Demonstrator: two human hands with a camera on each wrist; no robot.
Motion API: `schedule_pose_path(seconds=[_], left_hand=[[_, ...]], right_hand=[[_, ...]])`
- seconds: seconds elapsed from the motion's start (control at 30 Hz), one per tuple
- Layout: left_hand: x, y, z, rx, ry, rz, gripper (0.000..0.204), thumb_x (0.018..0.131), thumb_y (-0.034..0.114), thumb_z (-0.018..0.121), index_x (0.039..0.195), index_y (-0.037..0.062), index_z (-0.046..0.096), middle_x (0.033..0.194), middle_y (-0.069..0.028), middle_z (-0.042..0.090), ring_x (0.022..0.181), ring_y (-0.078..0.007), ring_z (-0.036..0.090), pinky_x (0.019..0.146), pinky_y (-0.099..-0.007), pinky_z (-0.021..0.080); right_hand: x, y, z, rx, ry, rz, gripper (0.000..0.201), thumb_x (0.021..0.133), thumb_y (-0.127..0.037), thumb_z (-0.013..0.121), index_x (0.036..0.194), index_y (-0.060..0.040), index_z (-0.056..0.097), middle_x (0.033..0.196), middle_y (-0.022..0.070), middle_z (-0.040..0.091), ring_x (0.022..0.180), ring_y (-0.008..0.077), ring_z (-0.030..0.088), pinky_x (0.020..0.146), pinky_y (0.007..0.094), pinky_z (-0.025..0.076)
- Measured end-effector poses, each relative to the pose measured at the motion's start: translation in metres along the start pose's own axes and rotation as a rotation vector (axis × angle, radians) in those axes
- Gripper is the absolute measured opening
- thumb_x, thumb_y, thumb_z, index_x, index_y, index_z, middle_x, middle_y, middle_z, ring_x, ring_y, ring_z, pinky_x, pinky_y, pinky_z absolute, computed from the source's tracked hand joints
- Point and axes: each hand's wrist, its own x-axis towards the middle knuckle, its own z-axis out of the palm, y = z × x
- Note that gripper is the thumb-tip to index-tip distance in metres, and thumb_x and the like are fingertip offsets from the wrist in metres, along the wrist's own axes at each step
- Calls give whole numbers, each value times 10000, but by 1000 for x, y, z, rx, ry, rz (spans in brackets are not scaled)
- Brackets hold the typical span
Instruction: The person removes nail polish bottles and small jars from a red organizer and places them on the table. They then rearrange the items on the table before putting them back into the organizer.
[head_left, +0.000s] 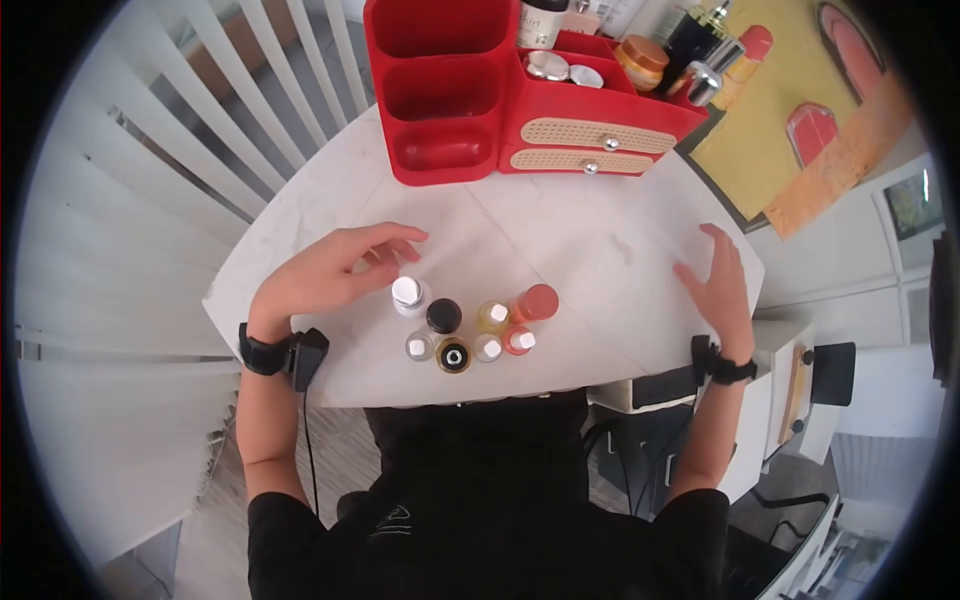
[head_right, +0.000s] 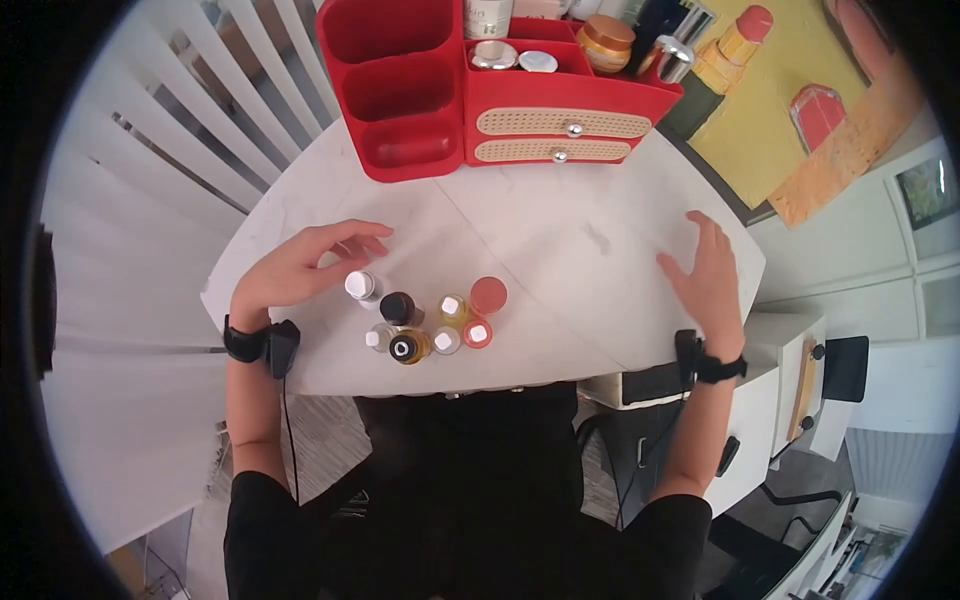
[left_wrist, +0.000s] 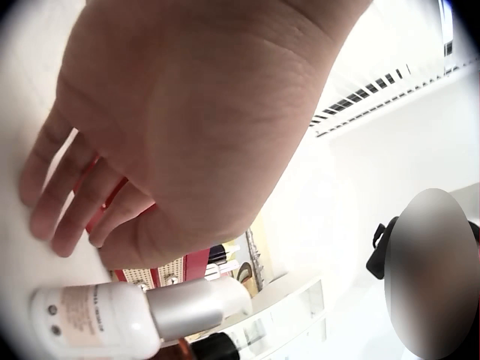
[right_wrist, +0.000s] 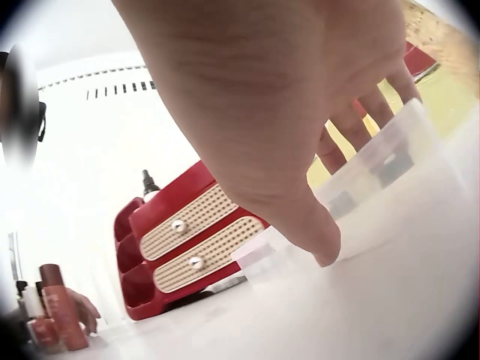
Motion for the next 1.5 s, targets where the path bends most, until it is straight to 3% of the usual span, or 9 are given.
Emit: schedule_pose_path(seconds=[0.3, 0.4, 0.47, 0.57, 0.77, 1.0, 1.2, 1.3, 1.5], left_hand=[[-15, 11, -4, 2, -53, -6, 682, 914, -62, 623, 1577, 99, 619, 1327, -95, 765, 1132, -213, 695, 1047, -367, 540], [-32, 27, -1, -6, -38, -86, 730, 867, -67, 648, 1575, 109, 625, 1365, -83, 739, 1104, -196, 683, 993, -343, 543], [-35, 31, 5, -36, -50, -37, 775, 838, -70, 661, 1589, 119, 615, 1426, -68, 699, 1080, -184, 667, 939, -318, 538], [-35, 43, 9, -90, -32, 24, 721, 842, -57, 708, 1542, 108, 658, 1405, -55, 674, 1053, -178, 644, 900, -307, 523], [-26, 48, 22, 84, 134, 13, 372, 923, 102, 842, 1294, 102, 807, 1125, -29, 649, 919, -164, 588, 812, -311, 503], [17, 37, 13, 438, 450, -9, 353, 982, 351, 829, 1144, 43, 770, 964, -78, 694, 723, -256, 632, 702, -393, 526], [46, 9, 9, 554, 673, 44, 327, 977, 289, 856, 1133, 17, 766, 935, -53, 658, 657, -188, 539, 640, -360, 462], [45, 9, 10, 580, 676, -18, 346, 994, 369, 835, 1110, 47, 779, 968, -63, 718, 707, -271, 637, 666, -416, 516], [44, 8, 5, 500, 731, -19, 323, 994, 345, 841, 1108, 50, 781, 961, -45, 721, 641, -246, 596, 631, -401, 494]], right_hand=[[-1, -89, -3, -104, 52, -215, 718, 898, -117, 849, 1552, -75, 557, 1534, 194, 614, 1448, 426, 542, 1205, 515, 462], [-1, -134, -33, 218, 24, -214, 712, 885, -104, 865, 1543, -88, 593, 1495, 181, 632, 1341, 410, 609, 1132, 479, 517], [-1, -158, -41, 706, -306, -277, 618, 885, -108, 883, 1467, -94, 674, 1386, 151, 684, 1156, 335, 683, 996, 417, 573], [9, -187, -39, 691, -452, -384, 523, 897, -120, 889, 1394, -101, 727, 1250, 113, 728, 993, 265, 705, 877, 374, 590], [38, -195, -14, 738, -398, -482, 434, 877, -107, 876, 1293, -86, 754, 992, 50, 774, 786, 200, 676, 737, 332, 556], [93, -237, 26, 669, -108, -453, 250, 936, -224, 802, 1108, -52, 744, 902, 56, 800, 811, 229, 771, 740, 384, 598], [124, -268, 55, 636, -126, -406, 267, 976, -279, 751, 1113, -50, 756, 909, 80, 819, 832, 282, 793, 756, 420, 610], [126, -269, 60, 634, -104, -405, 357, 973, -321, 780, 1199, -45, 761, 838, 81, 769, 808, 264, 762, 754, 387, 590], [129, -274, 68, 663, -96, -417, 317, 976, -309, 767, 1162, -53, 749, 912, 74, 821, 850, 278, 796, 762, 431, 609]])
